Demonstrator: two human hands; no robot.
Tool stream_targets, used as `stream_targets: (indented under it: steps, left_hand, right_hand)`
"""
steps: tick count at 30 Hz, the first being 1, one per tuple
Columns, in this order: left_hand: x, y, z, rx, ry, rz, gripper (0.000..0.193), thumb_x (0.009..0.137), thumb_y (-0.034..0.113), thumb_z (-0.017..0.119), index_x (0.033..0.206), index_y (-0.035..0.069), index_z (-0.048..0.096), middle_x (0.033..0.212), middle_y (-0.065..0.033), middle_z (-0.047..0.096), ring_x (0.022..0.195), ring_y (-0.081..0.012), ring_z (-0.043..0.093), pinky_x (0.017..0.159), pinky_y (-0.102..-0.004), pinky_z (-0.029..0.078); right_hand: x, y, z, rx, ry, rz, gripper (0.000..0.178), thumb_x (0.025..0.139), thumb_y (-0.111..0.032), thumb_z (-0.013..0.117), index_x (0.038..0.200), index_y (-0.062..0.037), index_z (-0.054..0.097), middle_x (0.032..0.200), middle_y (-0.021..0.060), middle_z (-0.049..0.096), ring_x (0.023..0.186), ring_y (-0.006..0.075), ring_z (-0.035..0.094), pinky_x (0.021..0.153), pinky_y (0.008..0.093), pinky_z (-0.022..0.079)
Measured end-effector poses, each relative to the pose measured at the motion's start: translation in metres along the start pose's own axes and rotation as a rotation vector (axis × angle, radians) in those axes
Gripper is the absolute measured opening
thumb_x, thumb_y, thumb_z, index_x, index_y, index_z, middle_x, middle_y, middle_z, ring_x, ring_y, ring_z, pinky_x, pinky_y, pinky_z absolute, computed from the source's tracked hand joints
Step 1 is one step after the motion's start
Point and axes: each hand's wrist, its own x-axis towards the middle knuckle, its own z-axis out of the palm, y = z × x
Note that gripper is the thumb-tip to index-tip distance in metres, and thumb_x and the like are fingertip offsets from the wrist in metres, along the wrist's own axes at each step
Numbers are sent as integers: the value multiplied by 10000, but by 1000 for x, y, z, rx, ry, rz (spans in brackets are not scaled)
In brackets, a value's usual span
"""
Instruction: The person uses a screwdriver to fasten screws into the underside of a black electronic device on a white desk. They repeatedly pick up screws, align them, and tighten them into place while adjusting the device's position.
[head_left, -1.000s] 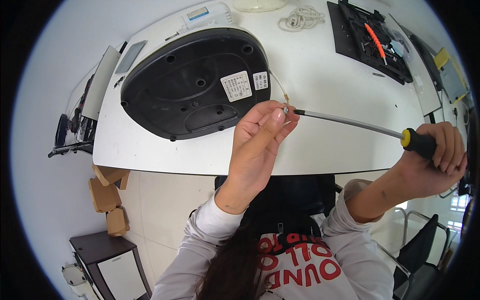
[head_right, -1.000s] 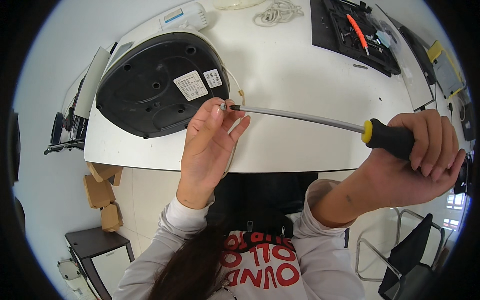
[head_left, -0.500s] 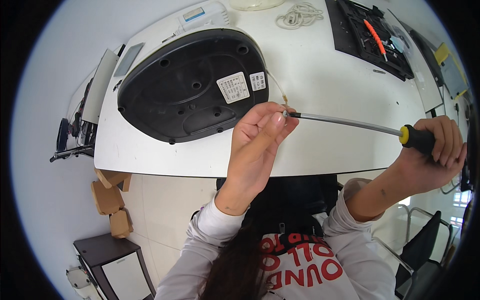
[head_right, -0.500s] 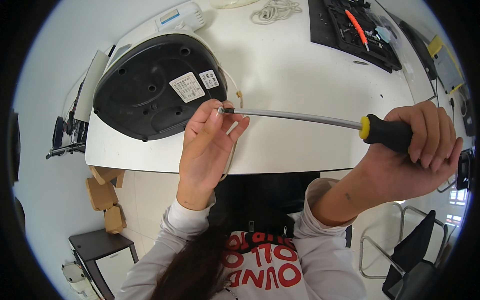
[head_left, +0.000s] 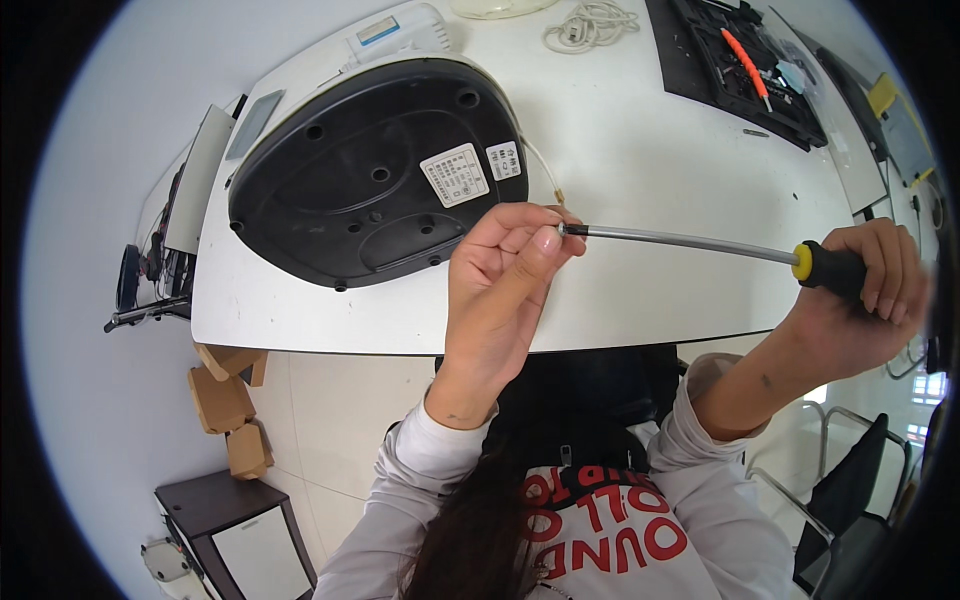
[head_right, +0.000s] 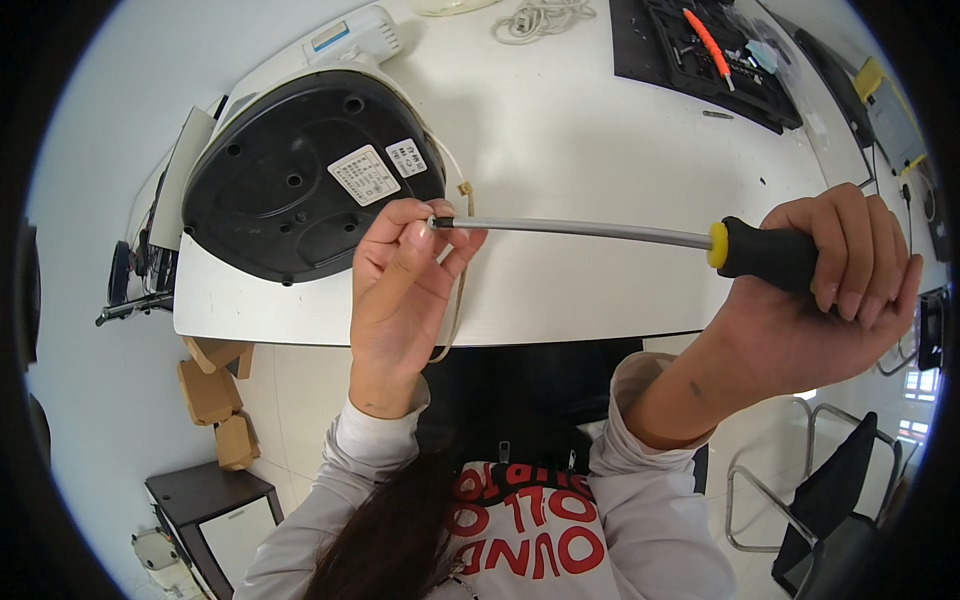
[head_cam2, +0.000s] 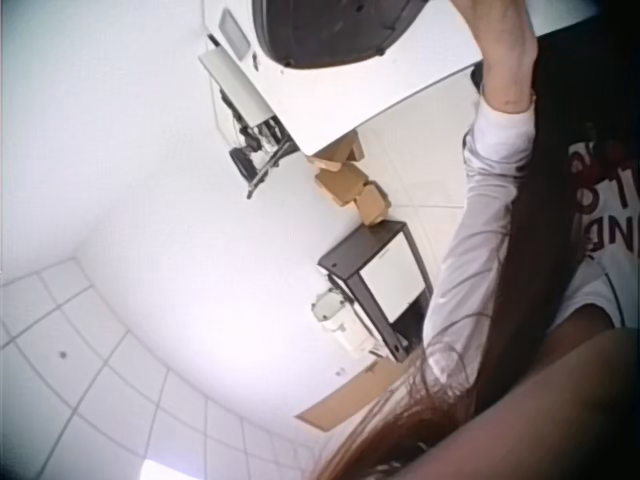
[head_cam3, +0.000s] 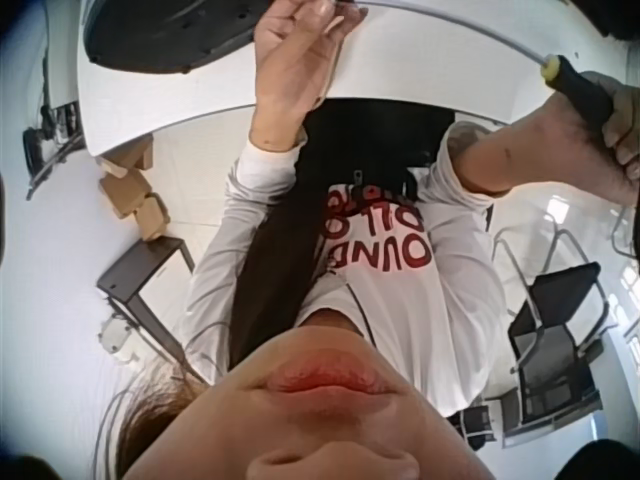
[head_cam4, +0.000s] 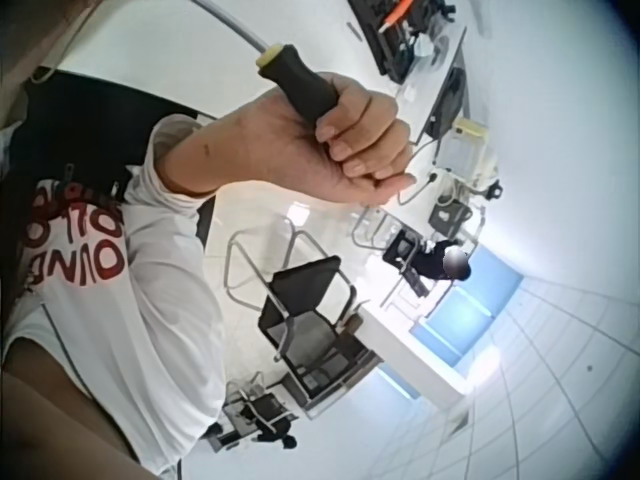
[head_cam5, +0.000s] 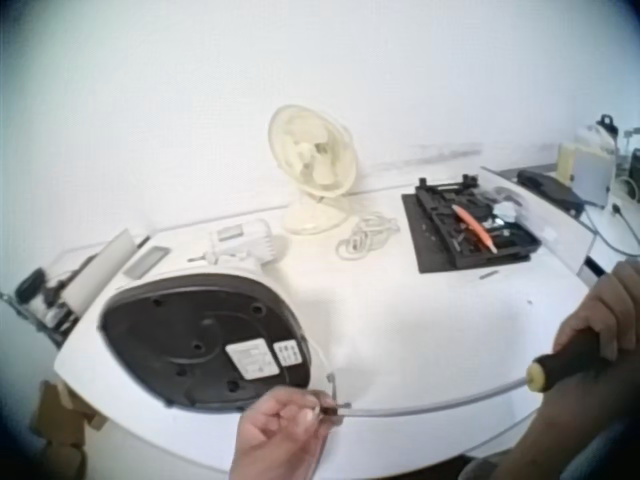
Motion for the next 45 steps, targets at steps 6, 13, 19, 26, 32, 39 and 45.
stream_targets:
  steps: [6,13,19,26,32,39,45]
  left_hand:
    - [-1,3,0,122,-26,19,126,888,130,609,957,27,590,949,-88,624,840,-152,624,916,-384,475]
    - [0,2,-3,22,-10,-17,135,874,87,622,968,-9,604,884,-93,656,822,-148,622,805,-281,477]
    - [0,7,-7,38,-15,27,160,882,109,610,988,-11,598,816,-66,632,781,-132,603,767,-258,466]
    - [6,20,-15,170,10,9,255,879,157,619,1065,-13,580,748,-36,588,706,-109,522,703,-230,417]
    - [8,22,0,199,64,99,363,875,144,611,1178,-21,498,836,-74,603,702,-109,523,694,-232,426]
    - [17,48,-6,1453,198,1033,298,762,28,673,1050,30,598,979,-83,613,873,-181,552,791,-303,435]
    - [44,84,10,2022,61,1177,313,743,107,704,1052,135,664,1228,-28,564,1175,-270,474,1001,-441,339]
  right_hand:
    - [-4,-7,12,-70,-68,-41,226,871,-237,553,700,-113,476,637,33,476,602,101,454,583,224,406]
    - [-24,2,24,-715,100,-190,397,851,-470,580,1036,-130,492,885,42,497,769,127,498,726,323,431]
    - [-42,-58,-3,-811,-248,402,693,689,-497,758,1169,-105,447,870,127,551,633,136,530,569,250,431]
    - [-50,-42,-15,-450,-792,658,539,690,-121,801,1139,-64,509,919,271,642,616,232,665,557,282,558]
    - [-84,-43,-22,-206,-370,561,389,765,-116,732,1042,-76,461,1024,325,591,833,380,667,663,386,579]
    - [-96,44,-12,-771,-160,205,274,877,-165,622,988,-113,377,1167,249,545,989,354,620,737,339,530]
    - [-85,128,-26,-1207,-53,30,421,673,-27,792,987,-50,512,1024,121,592,850,201,604,696,267,490]
